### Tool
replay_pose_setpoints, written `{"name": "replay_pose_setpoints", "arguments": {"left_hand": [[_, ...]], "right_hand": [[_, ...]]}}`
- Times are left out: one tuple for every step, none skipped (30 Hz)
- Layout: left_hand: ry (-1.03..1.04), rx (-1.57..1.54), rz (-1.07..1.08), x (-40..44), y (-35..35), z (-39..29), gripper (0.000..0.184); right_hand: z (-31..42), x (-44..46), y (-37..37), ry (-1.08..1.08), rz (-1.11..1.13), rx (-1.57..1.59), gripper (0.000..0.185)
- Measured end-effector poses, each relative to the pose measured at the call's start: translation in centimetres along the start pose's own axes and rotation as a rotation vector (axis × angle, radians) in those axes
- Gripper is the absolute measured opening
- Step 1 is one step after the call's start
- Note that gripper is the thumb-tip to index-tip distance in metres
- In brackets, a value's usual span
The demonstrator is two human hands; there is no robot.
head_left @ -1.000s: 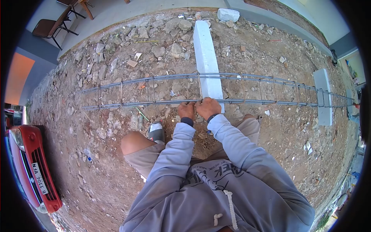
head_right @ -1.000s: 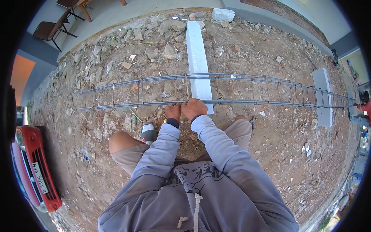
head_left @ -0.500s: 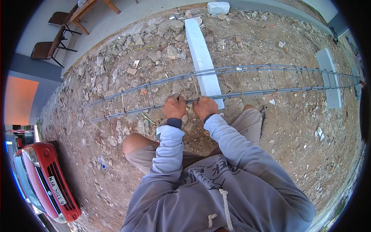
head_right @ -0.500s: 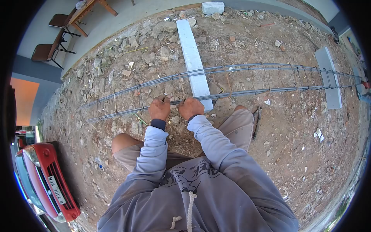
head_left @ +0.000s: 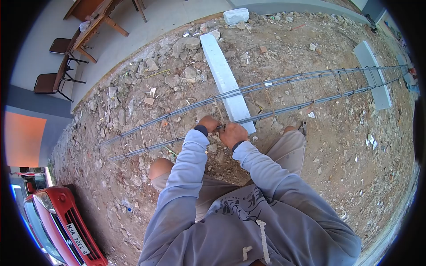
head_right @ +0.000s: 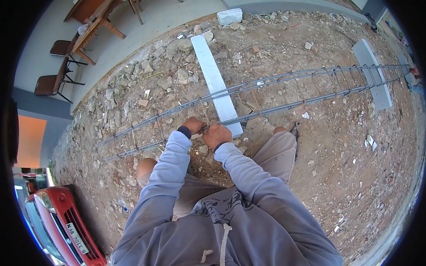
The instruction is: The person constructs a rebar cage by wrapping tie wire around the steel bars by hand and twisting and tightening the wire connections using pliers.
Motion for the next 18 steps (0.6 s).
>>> {"name": "replay_pose_setpoints", "arguments": {"left_hand": [[-0.035, -0.149, 0.018, 0.1, 0.0, 0.3, 0.02], [-0.068, -0.298, 0.034, 0.4, 0.0, 0.6, 0.02], [0.036, -0.071, 0.037, -0.7, -1.7, -1.1, 0.019], [0.039, -0.085, 0.075, -0.2, -1.6, -0.8, 0.02], [0.043, -0.102, 0.114, 0.8, -1.2, -0.2, 0.02], [0.049, -0.121, 0.156, 1.9, -0.4, 0.5, 0.02], [0.016, -0.177, 0.149, 2.8, 0.2, 1.1, 0.021], [-0.017, -0.182, 0.097, 3.7, 0.7, 1.8, 0.022], [-0.053, -0.187, 0.051, 3.4, 0.5, 1.7, 0.022], [-0.093, -0.194, 0.006, 3.1, 0.5, 1.6, 0.023], [-0.004, -0.101, -0.047, 2.7, 0.3, 1.1, 0.021], [0.088, -0.014, -0.116, 2.6, 0.1, 0.9, 0.02], [0.179, 0.073, -0.182, 2.2, 0.2, 0.7, 0.02], [0.27, 0.157, -0.242, 1.8, 0.5, 0.4, 0.019], [0.273, 0.309, -0.295, 0.9, 0.2, -0.4, 0.018], [0.204, 0.112, -0.346, 0.5, 0.7, -0.4, 0.018], [0.134, -0.079, -0.402, 0.0, 0.7, -0.4, 0.017], [0.064, -0.266, -0.458, -0.4, 0.7, -0.2, 0.016]], "right_hand": [[0.0, -0.1, -0.1, -0.013, 0.005, 0.004, 0.032], [0.1, -0.1, -0.1, -0.008, 0.014, 0.003, 0.032], [0.2, -0.2, -0.3, -0.003, 0.023, 0.001, 0.031], [0.3, -0.1, -0.5, 0.003, 0.031, -0.004, 0.031], [0.5, 0.0, -0.7, -0.001, 0.069, 0.01, 0.031], [0.7, 0.0, -1.0, -0.003, 0.109, 0.022, 0.031], [0.8, 0.2, -1.4, -0.002, 0.148, 0.033, 0.031], [0.7, 0.5, -1.7, -0.015, 0.175, 0.021, 0.032], [0.7, 0.9, -1.8, -0.026, 0.208, 0.013, 0.032], [1.0, 0.9, -2.3, -0.038, 0.244, 0.005, 0.032], [1.2, 0.7, -3.0, 0.041, 0.253, 0.024, 0.033], [0.9, 1.1, -2.7, 0.056, 0.245, 0.03, 0.032], [0.5, 1.5, -2.0, 0.073, 0.24, 0.037, 0.032], [0.1, 1.7, -1.4, 0.093, 0.239, 0.046, 0.032], [0.2, 1.5, -1.8, 0.118, 0.253, 0.057, 0.033], [-0.2, 1.5, -1.3, 0.12, 0.242, 0.054, 0.034], [-0.7, 1.8, -0.5, 0.116, 0.222, 0.053, 0.034], [-0.8, 2.0, -0.1, 0.11, 0.199, 0.054, 0.034]]}}
Point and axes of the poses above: each hand's wrist, its own x-axis towards the middle knuckle, its own y-axis out of the palm, z = x × y, the point moved 3 cm from there along x, towards the middle knuckle, and after that the axes turned 3 degrees about -x, right-handed, at the moved point
